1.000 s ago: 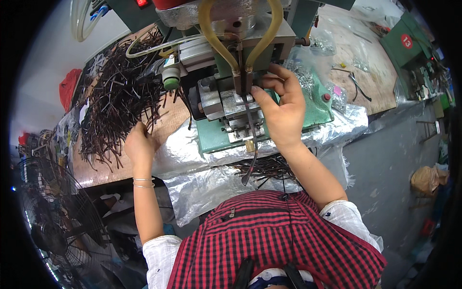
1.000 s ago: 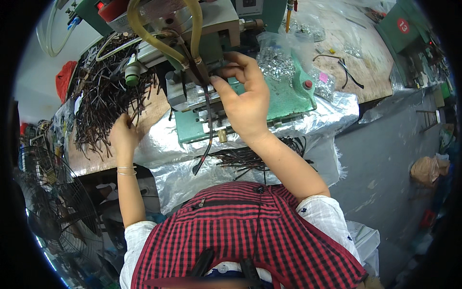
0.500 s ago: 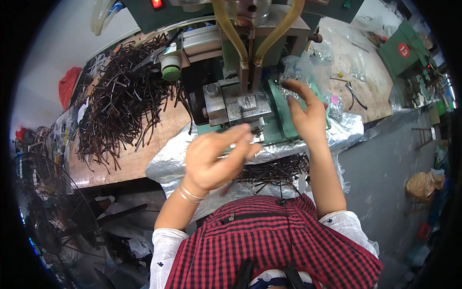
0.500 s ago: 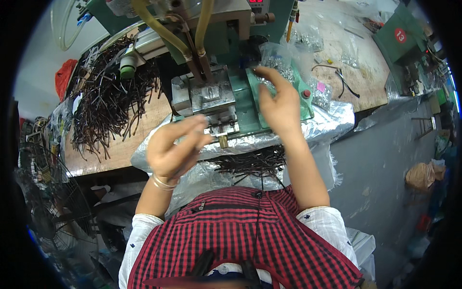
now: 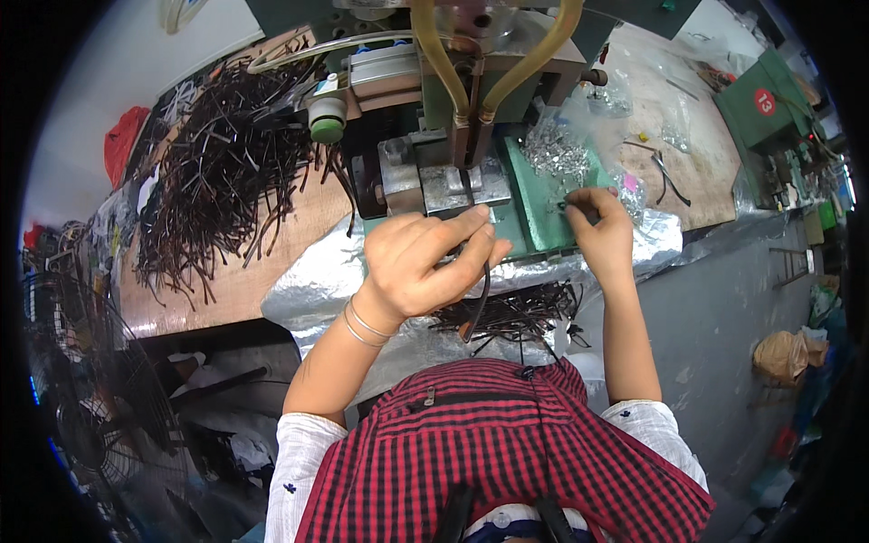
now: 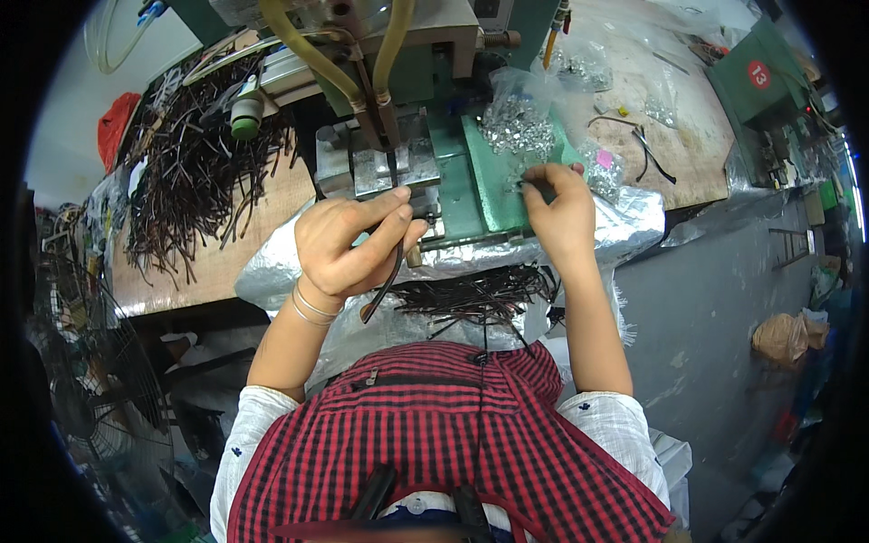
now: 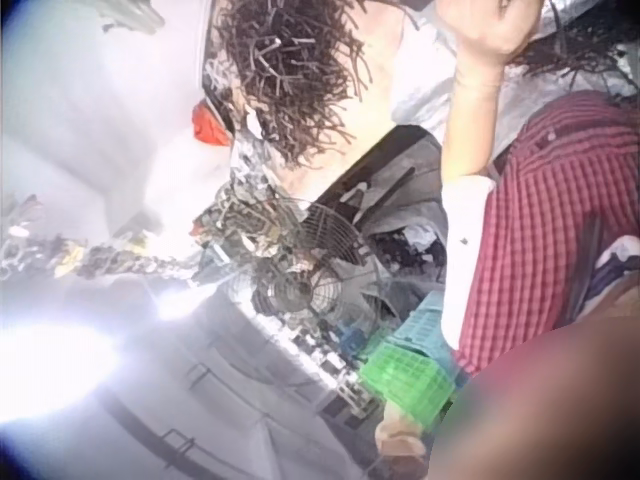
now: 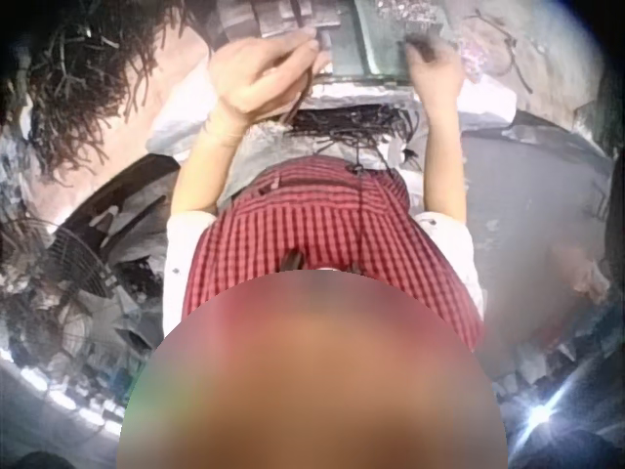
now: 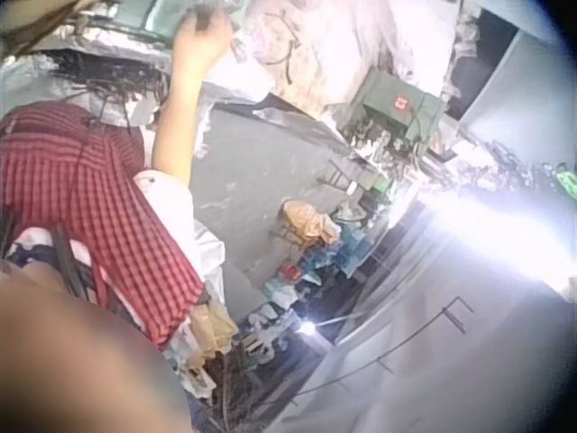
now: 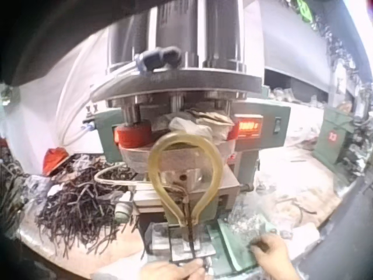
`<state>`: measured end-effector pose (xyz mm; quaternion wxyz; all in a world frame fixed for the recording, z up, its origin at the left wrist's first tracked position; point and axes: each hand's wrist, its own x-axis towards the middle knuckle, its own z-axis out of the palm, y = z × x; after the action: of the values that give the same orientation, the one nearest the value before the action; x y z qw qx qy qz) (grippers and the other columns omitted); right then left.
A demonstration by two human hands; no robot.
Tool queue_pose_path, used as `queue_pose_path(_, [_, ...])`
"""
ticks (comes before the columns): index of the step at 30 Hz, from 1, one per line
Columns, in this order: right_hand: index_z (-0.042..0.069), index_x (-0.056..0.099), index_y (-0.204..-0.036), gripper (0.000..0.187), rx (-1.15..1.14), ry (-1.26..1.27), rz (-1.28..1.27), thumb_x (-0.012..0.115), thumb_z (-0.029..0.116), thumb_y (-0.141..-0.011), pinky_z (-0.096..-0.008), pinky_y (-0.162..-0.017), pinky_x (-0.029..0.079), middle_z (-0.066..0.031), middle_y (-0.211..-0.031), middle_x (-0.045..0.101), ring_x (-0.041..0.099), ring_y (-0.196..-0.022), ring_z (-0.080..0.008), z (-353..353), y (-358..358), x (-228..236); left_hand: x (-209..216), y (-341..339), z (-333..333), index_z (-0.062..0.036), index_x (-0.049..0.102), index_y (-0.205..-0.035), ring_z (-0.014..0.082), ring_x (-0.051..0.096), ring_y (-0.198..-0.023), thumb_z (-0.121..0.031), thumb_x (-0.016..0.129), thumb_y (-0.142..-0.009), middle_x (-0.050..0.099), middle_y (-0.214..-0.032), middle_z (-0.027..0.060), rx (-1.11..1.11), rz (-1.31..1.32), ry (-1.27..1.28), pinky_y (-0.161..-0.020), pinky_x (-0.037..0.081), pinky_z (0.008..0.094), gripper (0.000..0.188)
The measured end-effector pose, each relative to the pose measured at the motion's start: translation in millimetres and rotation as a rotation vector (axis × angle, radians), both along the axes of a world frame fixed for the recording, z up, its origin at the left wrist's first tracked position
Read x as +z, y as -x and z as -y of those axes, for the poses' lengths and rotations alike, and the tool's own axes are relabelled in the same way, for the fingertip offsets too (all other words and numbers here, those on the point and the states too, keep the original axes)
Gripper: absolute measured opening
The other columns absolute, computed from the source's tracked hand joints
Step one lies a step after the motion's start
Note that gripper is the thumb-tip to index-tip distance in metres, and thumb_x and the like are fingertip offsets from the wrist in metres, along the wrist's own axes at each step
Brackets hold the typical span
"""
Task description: The person repeatedly picks up thin dark rods and small metallic components, inserts them into a machine, and removes the assembled items. The person handles the components one at a time and places the finished items into a tray.
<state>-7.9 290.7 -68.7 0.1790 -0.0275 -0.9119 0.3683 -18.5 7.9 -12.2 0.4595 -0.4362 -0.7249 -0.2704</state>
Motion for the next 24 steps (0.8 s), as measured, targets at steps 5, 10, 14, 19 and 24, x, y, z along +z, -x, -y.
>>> queue_pose_path(5, [0.002, 0.072, -0.091, 0.015, -0.05, -0.178, 0.007, 0.079, 0.011, -0.08, -0.0419, -0.084, 0.052, -0.0127, -0.091, 0.067, 0.065, -0.09, -0.0317, 19.9, -6.6, 2.2, -2.7, -2.5, 0.3, -0.0092, 0.07, -0.094, 0.0118, 0.065, -0.059, -0.016, 0.09, -0.076, 0.075, -0.099, 0.0074, -0.018, 0.029, -0.062, -0.049, 0.046, 0.0249, 0.028])
queue_pose_path(10, [0.005, 0.073, -0.088, 0.01, -0.053, -0.359, -0.044, 0.074, 0.014, -0.083, -0.0473, -0.083, 0.052, -0.0148, -0.09, 0.068, 0.065, -0.091, -0.0372, 23.4, -0.9, -5.5, -9.2, -36.7, 11.3, -0.0058, 0.074, -0.117, 0.017, 0.069, -0.068, -0.007, 0.086, -0.076, 0.074, -0.125, 0.0146, -0.011, 0.344, -0.085, -0.057, 0.052, 0.025, 0.043])
queue_pose_path(14, [0.005, 0.072, -0.091, 0.009, -0.112, -0.375, -0.031, 0.072, 0.013, -0.086, -0.0456, -0.081, 0.053, -0.013, -0.091, 0.071, 0.068, -0.089, -0.0349, 33.3, -9.1, 1.4, -7.2, -62.6, 65.4, -0.0066, 0.073, -0.115, 0.0179, 0.067, -0.068, -0.005, 0.082, -0.079, 0.077, -0.115, 0.0123, 0.225, 0.232, 0.137, -0.057, 0.052, 0.028, 0.037])
queue_pose_path(19, [0.003, 0.071, -0.1, 0.014, -0.203, -0.082, -0.031, 0.072, 0.009, -0.088, -0.0387, -0.081, 0.056, -0.014, -0.094, 0.075, 0.073, -0.087, -0.029, 24.6, -8.7, -5.7, 8.0, -35.3, 157.9, -0.0032, 0.075, -0.102, 0.0231, 0.071, -0.086, 0.006, 0.07, -0.088, 0.075, -0.097, 0.0106, 0.787, 0.406, -0.221, -0.075, 0.055, 0.0339, 0.017])
queue_pose_path(24, [0.002, 0.074, -0.103, 0.013, -0.08, 0.062, -0.179, 0.071, 0.004, -0.09, -0.0359, -0.087, 0.055, -0.0139, -0.095, 0.076, 0.073, -0.089, -0.0271, 25.7, -0.4, -9.8, -59.0, 20.3, 226.7, -0.0072, 0.079, -0.087, 0.0314, 0.066, -0.084, -0.016, 0.076, -0.084, 0.067, -0.085, 0.0097, 1.122, 0.477, 0.257, -0.076, 0.052, 0.0419, 0.01])
